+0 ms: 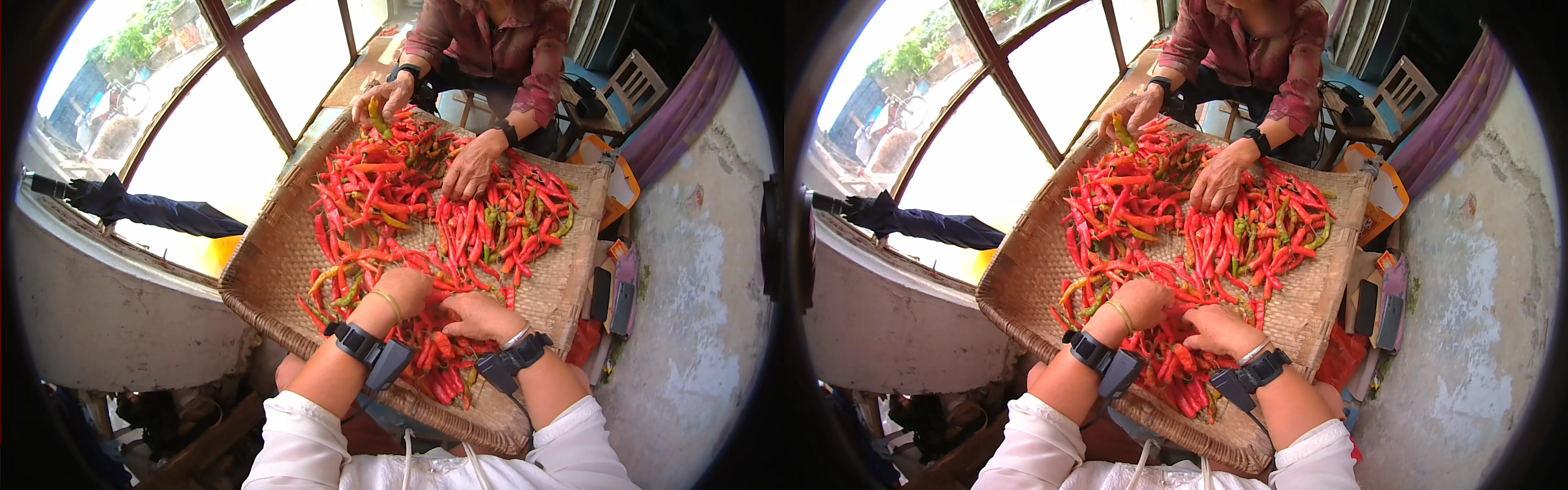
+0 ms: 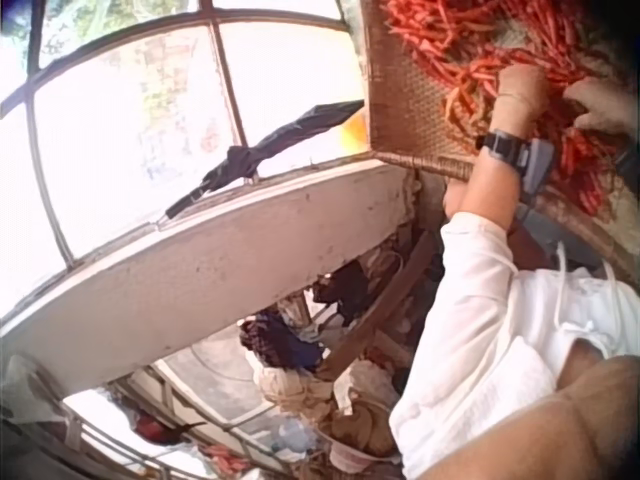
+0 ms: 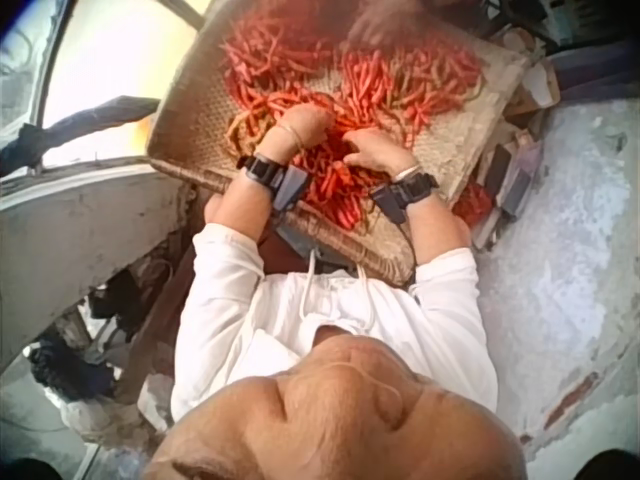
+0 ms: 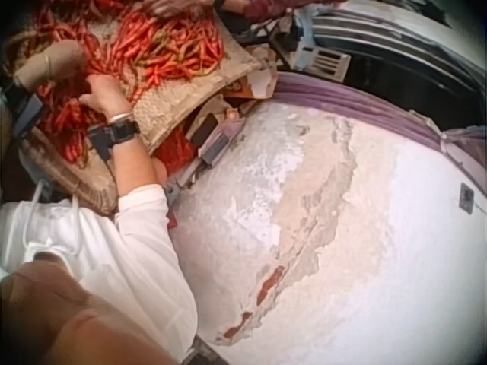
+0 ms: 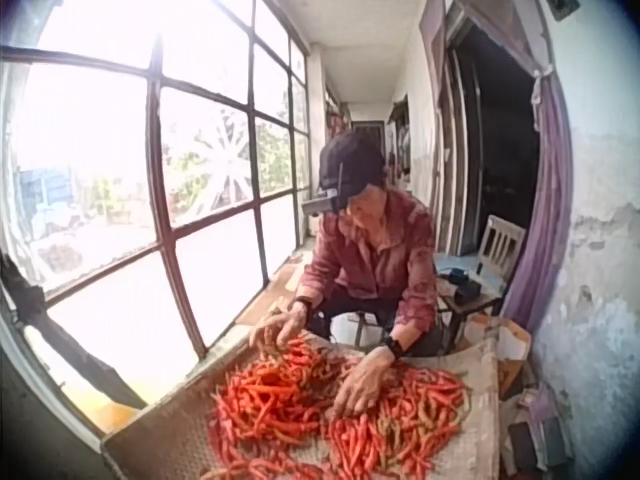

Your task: The recorder is picking stems off red and green chili peppers and placing them in a woven basket.

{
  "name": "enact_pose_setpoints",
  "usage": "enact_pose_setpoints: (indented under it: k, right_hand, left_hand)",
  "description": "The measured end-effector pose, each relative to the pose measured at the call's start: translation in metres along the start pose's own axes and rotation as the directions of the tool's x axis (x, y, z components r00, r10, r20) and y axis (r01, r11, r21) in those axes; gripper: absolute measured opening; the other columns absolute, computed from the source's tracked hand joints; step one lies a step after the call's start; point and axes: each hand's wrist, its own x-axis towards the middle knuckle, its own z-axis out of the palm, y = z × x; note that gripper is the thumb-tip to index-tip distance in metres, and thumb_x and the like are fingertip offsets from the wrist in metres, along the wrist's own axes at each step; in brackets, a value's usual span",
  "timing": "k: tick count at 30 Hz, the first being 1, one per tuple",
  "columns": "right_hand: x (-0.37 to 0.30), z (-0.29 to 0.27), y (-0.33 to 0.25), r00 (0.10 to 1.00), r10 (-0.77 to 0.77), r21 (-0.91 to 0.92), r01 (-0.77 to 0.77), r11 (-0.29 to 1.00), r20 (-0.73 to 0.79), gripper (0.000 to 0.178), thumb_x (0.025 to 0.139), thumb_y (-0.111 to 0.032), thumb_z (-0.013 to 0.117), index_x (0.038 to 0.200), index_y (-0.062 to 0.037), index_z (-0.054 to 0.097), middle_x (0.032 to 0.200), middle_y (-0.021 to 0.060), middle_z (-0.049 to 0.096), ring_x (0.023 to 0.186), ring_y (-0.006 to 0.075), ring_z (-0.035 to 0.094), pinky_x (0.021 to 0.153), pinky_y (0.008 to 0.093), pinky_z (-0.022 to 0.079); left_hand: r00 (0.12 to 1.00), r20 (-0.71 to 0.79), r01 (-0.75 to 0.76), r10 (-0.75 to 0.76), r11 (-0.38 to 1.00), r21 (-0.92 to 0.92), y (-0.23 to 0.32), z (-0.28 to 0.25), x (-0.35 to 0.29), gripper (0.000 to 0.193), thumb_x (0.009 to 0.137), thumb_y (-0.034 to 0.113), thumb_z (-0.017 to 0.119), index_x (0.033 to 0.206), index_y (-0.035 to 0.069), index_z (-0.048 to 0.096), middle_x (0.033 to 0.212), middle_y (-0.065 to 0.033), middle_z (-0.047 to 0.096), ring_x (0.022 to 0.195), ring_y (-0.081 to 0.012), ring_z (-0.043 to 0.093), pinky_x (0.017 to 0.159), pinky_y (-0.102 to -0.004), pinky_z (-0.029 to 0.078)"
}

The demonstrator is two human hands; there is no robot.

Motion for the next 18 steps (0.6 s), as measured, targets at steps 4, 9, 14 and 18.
enact_pose_setpoints:
  k: [4, 9, 14, 18]
  right_hand:
    - [-0.008, -0.006, -0.007, 0.994, 0.077, -0.076, -0.072, 0.995, 0.076, 0.033, 0.069, -0.032, 0.066, 0.09, -0.0069, 0.061, 0.083, 0.0152, 0.062, 0.085, 0.0319, 0.058, 0.072, 0.041, 0.045]
    - [-0.009, 0.003, -0.008, 0.993, 0.102, -0.277, -0.081, 0.957, 0.062, 0.029, 0.068, -0.033, 0.067, 0.083, -0.0083, 0.062, 0.079, 0.013, 0.062, 0.081, 0.0314, 0.059, 0.071, 0.0415, 0.045]
    - [-0.004, 0.009, -0.005, 0.982, 0.152, -0.339, -0.105, 0.935, 0.115, 0.024, 0.067, -0.03, 0.065, 0.078, -0.0085, 0.061, 0.077, 0.0125, 0.062, 0.077, 0.0307, 0.06, 0.066, 0.0423, 0.045]
    - [-0.006, -0.002, -0.009, 0.985, 0.149, -0.241, -0.125, 0.962, 0.083, 0.021, 0.065, -0.026, 0.062, 0.074, -0.0069, 0.061, 0.076, 0.0131, 0.061, 0.074, 0.03, 0.059, 0.064, 0.0416, 0.045]
  left_hand:
    - [0.999, 0.012, -0.041, 0.044, 0.987, -0.154, 0.006, -0.014, -0.003, 0.016, 0.067, 0.014, 0.054, 0.079, 0.007, 0.062, 0.075, -0.0144, 0.062, 0.073, -0.0318, 0.06, 0.066, -0.0401, 0.048]
    - [0.978, -0.208, -0.096, 0.021, 0.929, -0.359, -0.014, -0.023, -0.008, 0.015, 0.067, 0.012, 0.057, 0.08, 0.005, 0.061, 0.071, -0.0134, 0.061, 0.07, -0.0299, 0.06, 0.063, -0.038, 0.048]
    - [0.951, -0.254, -0.115, -0.178, 0.558, -0.822, -0.019, -0.028, 0.002, 0.027, 0.074, 0.017, 0.065, 0.093, 0.0, 0.058, 0.077, -0.0103, 0.062, 0.069, -0.0187, 0.06, 0.062, -0.0303, 0.048]
    - [0.828, -0.539, -0.403, -0.154, 0.505, -0.763, -0.014, -0.022, 0.01, 0.062, 0.078, 0.027, 0.064, 0.124, -0.003, 0.037, 0.108, -0.015, 0.055, 0.092, -0.0223, 0.057, 0.079, -0.0311, 0.046]
